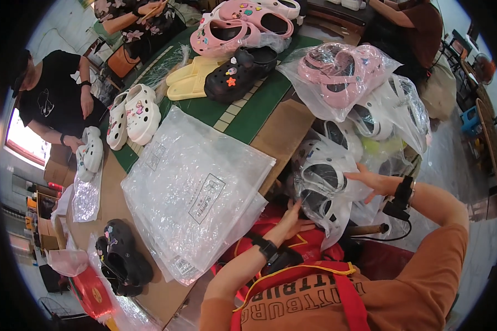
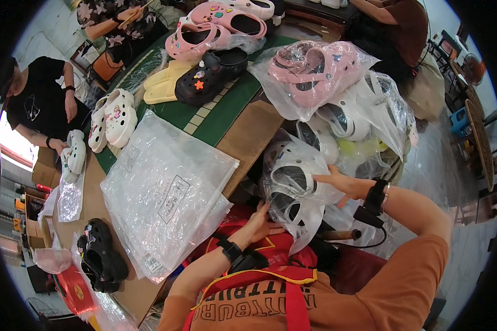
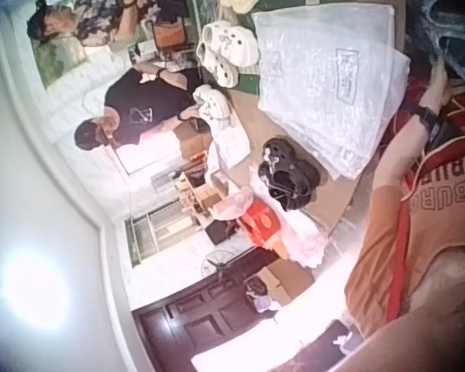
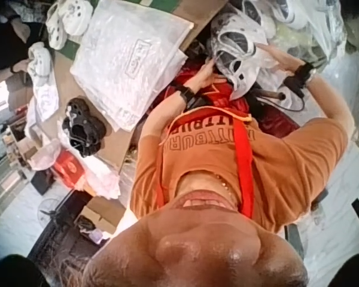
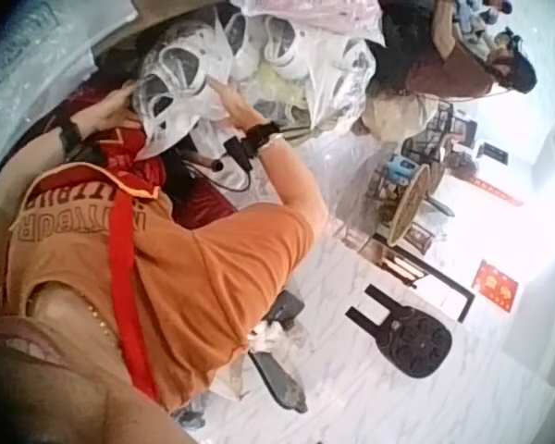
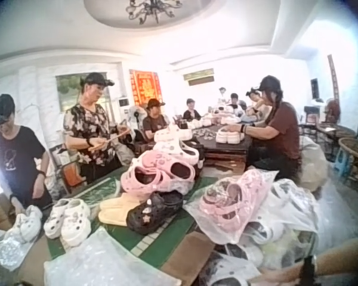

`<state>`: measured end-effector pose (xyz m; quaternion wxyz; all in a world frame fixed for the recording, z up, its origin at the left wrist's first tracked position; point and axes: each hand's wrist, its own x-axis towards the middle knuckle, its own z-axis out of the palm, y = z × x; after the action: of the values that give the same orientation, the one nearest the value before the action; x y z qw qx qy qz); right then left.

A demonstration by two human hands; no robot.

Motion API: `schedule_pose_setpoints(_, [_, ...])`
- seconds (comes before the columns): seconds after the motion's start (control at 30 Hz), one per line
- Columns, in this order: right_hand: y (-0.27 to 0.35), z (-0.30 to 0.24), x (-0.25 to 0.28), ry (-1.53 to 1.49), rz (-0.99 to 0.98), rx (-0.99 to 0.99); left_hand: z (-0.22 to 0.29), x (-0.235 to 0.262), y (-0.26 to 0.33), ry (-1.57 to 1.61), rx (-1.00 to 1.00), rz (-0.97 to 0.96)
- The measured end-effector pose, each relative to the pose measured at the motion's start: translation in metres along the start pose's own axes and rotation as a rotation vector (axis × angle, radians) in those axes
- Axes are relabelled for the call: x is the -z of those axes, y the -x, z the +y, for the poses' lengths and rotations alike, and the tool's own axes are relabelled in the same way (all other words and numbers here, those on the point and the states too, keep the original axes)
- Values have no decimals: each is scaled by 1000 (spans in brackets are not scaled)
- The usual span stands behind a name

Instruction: Inspecting, arranging, and packaging various pairs of clogs and sandals into clear plastic bags on an assembly table.

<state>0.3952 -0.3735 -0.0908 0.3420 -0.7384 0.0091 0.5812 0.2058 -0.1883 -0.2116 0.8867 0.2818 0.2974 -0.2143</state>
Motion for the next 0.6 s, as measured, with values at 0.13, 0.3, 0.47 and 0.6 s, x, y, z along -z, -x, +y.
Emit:
schedule_pose_setpoints(0.13, [-24,8,-9,41,99,18,1,-23,-8,-123,49,85])
schedule_pose_setpoints(0.3, [-19,13,-17,-103,104,137,-9,-27,-14,-183,-198,140])
schedule_pose_setpoints(0.47, [-31,17,-25,-335,161,132,-2,-24,5,-501,-632,283])
schedule_pose_setpoints(0.6, [-81,31,-40,-470,-32,-81,14,-7,16,-584,-670,355])
